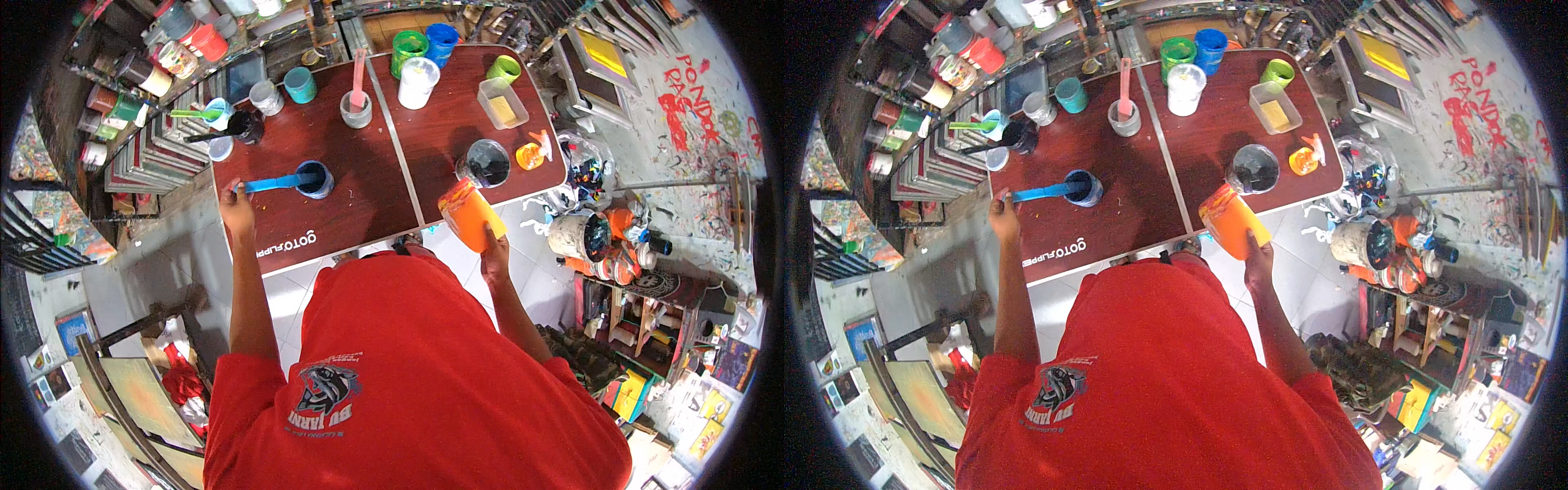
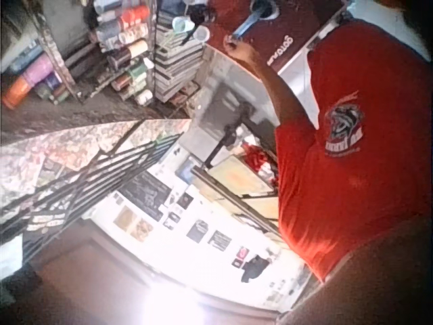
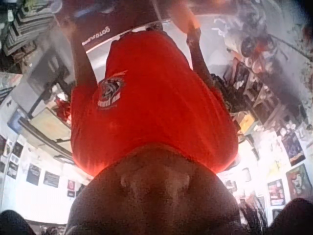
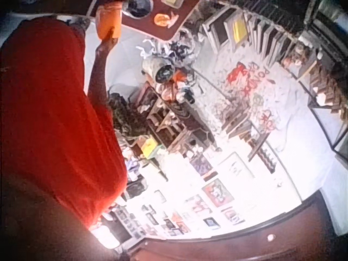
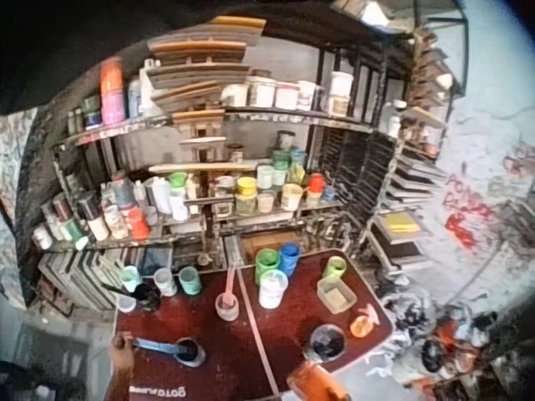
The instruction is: The person organizes ink containers on a shelf, mixes ink in various containers on a table using a stick and a scraper, and wipes the scraper with a cloth.
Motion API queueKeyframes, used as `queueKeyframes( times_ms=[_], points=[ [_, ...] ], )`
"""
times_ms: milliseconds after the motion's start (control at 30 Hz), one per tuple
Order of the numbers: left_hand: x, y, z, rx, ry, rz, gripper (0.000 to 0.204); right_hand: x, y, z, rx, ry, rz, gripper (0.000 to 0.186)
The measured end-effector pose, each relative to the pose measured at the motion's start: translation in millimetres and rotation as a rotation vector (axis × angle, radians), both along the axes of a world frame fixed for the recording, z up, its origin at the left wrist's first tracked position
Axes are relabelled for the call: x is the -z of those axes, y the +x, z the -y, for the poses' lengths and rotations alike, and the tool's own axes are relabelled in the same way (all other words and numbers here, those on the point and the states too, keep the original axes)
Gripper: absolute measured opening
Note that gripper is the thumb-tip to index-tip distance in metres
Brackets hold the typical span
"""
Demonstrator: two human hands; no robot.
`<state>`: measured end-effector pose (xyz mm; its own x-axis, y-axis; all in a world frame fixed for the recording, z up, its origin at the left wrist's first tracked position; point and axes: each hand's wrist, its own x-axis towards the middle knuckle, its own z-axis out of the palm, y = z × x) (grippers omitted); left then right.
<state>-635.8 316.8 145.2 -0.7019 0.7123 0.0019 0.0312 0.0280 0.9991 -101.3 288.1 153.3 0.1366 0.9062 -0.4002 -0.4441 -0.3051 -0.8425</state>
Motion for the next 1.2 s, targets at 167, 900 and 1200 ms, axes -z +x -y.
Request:
queueKeyframes(
  times_ms=[167,900,1200],
  points=[
    [-1,7,0,0.009,-0.027,-0.019,0.022,3,4,2,0.061,-0.008,-0.078,0.030],
    [-17,237,54,0.694,-0.297,-0.558,0.030,21,128,265,0.876,-0.168,-0.207,0.029],
    [41,393,82,1.069,-0.560,-0.397,0.027,60,295,388,1.151,-0.221,-0.176,0.031]
  ],
)
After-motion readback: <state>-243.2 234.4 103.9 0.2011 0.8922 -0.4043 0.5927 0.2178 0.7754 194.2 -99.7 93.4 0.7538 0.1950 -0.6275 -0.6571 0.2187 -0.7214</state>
